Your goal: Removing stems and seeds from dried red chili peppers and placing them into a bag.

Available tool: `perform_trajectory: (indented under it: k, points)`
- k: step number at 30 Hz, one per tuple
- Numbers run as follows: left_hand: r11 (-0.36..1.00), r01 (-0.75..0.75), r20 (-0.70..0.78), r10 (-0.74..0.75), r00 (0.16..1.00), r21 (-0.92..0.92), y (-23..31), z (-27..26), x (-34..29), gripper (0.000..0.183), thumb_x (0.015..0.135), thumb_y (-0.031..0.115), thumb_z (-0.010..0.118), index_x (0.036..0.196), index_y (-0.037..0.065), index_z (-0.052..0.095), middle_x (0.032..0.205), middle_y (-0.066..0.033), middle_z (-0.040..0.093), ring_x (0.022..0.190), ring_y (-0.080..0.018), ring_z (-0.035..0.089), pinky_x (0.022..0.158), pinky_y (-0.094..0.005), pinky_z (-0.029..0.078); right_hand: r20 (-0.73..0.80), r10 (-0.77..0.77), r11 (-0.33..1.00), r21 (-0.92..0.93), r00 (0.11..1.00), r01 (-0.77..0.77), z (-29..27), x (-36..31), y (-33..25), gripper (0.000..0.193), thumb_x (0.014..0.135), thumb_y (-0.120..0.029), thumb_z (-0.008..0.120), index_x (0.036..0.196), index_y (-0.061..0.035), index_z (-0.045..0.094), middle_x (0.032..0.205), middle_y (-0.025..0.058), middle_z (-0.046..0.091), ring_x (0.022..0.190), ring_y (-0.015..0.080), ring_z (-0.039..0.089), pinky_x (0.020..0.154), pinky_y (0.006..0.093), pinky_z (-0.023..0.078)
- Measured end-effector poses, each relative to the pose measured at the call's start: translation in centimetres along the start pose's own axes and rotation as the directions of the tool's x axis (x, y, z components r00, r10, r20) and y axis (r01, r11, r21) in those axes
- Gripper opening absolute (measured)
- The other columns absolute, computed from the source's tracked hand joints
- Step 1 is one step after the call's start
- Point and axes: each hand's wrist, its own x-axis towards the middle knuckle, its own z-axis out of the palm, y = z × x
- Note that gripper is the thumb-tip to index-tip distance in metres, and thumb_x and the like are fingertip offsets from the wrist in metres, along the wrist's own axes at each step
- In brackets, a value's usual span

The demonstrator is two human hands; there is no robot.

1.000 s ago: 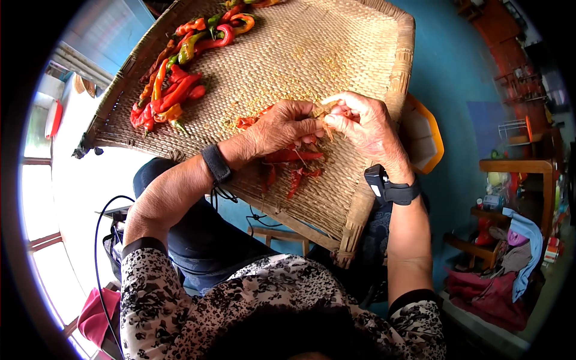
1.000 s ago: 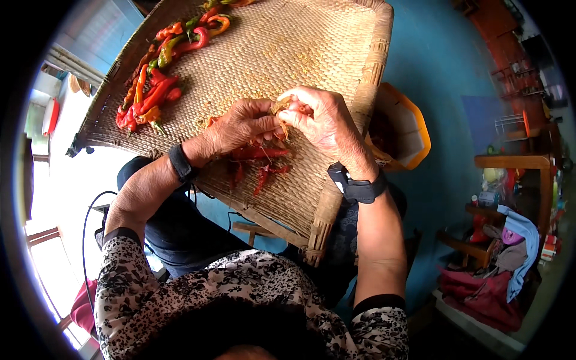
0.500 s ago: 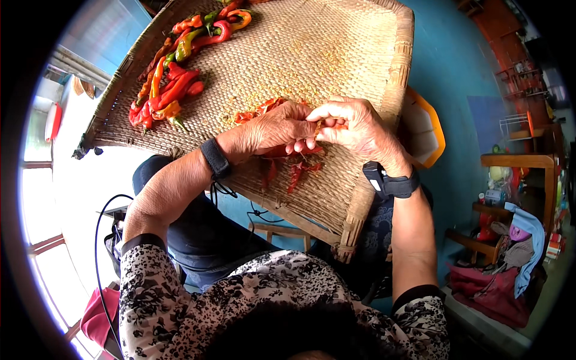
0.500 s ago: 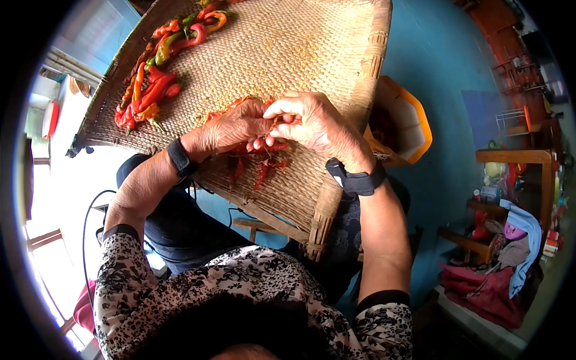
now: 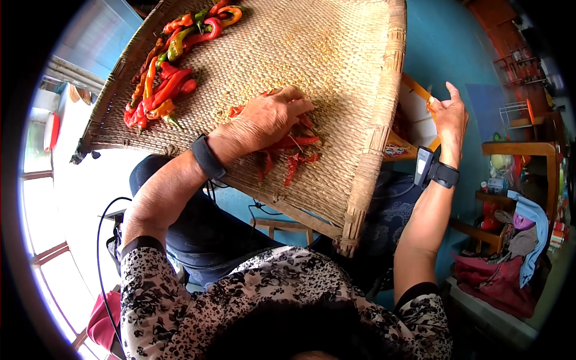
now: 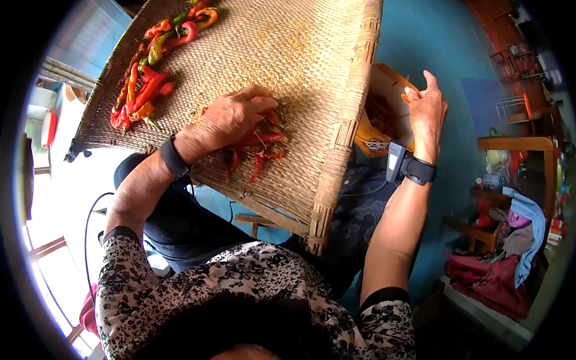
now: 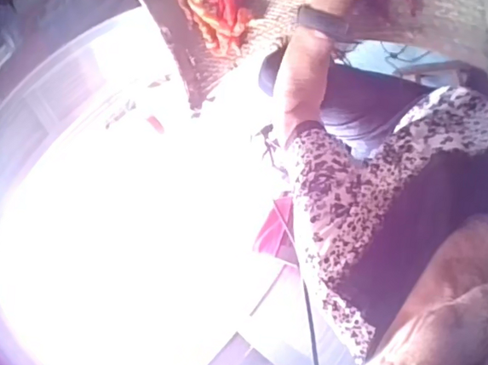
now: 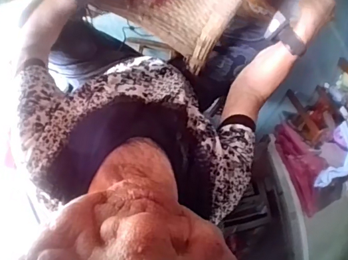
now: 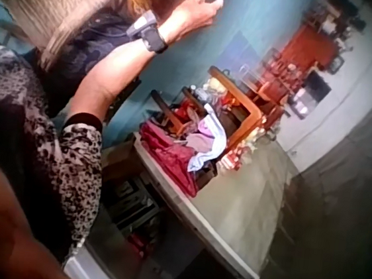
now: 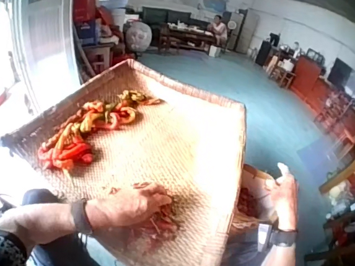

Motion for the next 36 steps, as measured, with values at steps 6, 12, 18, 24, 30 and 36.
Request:
perform_trajectory:
  k: [6,12,18,24,30,36]
  points:
    - [0.952,-0.079,0.063,0.062,0.996,0.297,-0.9,1.4,0.2,0.023,0.083,0.015,0.060,0.105,0.009,0.061,0.108,-0.0082,0.055,0.091,-0.0272,0.061,0.075,-0.0357,0.054,-0.055,-0.041,0.975,-0.221,0.998,0.027,0.4,1.2,2.1,0.031,0.084,-0.014,0.064,0.113,-0.0032,0.059,0.085,0.0142,0.066,0.078,0.0275,0.066,0.073,0.0373,0.050]
    - [0.981,0.118,0.090,-0.132,0.987,0.153,-0.2,0.2,0.7,0.012,0.083,0.014,0.060,0.094,0.011,0.063,0.094,-0.0087,0.060,0.082,-0.0275,0.062,0.073,-0.0365,0.052,-0.181,-0.353,0.922,0.100,0.918,0.374,1.7,0.8,-0.9,0.020,0.084,-0.016,0.064,0.100,-0.0036,0.065,0.090,0.0150,0.066,0.080,0.0268,0.065,0.073,0.0351,0.051]
    - [0.735,0.331,0.172,-0.286,0.943,-0.592,-0.3,-1.1,1.2,0.009,0.087,0.011,0.063,0.096,0.008,0.060,0.084,0.0016,0.057,0.074,-0.0081,0.056,0.065,-0.0232,0.048,0.426,-0.519,0.721,0.683,0.741,0.113,3.3,-3.1,-8.1,0.036,0.082,-0.016,0.069,0.115,-0.0063,0.060,0.095,0.0079,0.064,0.080,0.0130,0.060,0.071,0.0277,0.052]
    - [0.476,0.340,0.247,-0.248,0.937,-0.811,0.4,-1.6,1.5,0.012,0.090,0.012,0.061,0.101,0.007,0.057,0.086,0.0041,0.056,0.077,-0.0040,0.052,0.065,-0.0202,0.046,0.533,-0.604,0.709,0.699,0.592,0.094,5.2,-4.4,-10.4,0.025,0.081,-0.010,0.070,0.105,-0.0076,0.062,0.081,0.0047,0.064,0.073,0.0110,0.061,0.066,0.0259,0.051]
    - [0.414,0.302,0.261,-0.155,0.953,-0.859,0.0,-0.2,1.1,0.016,0.087,0.008,0.065,0.100,0.006,0.056,0.089,0.0028,0.057,0.079,-0.0053,0.054,0.067,-0.0219,0.046,0.470,-0.547,0.735,0.666,0.693,0.129,6.1,-4.2,-10.2,0.017,0.083,-0.016,0.069,0.084,-0.0012,0.059,0.064,0.0035,0.059,0.059,0.0075,0.054,0.055,0.0250,0.044]
    - [0.420,0.366,0.295,-0.226,0.928,-0.830,0.1,-0.5,1.0,0.014,0.092,0.015,0.058,0.103,0.006,0.055,0.085,0.0032,0.059,0.066,-0.0032,0.051,0.057,-0.0179,0.043,0.384,-0.500,0.697,0.711,0.777,0.097,5.0,-3.4,-9.2,0.017,0.085,-0.018,0.067,0.082,-0.0029,0.062,0.060,-0.0020,0.053,0.054,0.0051,0.044,0.049,0.0234,0.036]
